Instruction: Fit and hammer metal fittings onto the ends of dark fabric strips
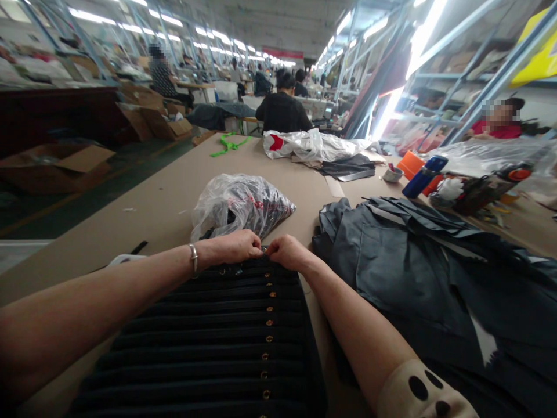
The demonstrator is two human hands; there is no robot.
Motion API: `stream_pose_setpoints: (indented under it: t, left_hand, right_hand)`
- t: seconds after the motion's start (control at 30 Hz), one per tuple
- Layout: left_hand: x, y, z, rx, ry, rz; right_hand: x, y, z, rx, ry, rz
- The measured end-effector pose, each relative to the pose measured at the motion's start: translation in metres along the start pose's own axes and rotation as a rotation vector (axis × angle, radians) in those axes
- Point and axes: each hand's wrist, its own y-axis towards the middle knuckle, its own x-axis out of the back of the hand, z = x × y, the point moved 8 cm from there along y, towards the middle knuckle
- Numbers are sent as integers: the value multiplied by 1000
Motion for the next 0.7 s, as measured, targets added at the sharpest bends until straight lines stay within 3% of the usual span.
stream_pose_setpoints:
  t: [0.23, 0.7]
  left_hand:
    - [-2, 2, 4, -7, 1, -4]
    - [1, -3, 16, 45, -52, -34]
  right_hand:
    - [7, -4, 21, 86, -182, -16]
    - [3, 3, 24, 48, -350, 5]
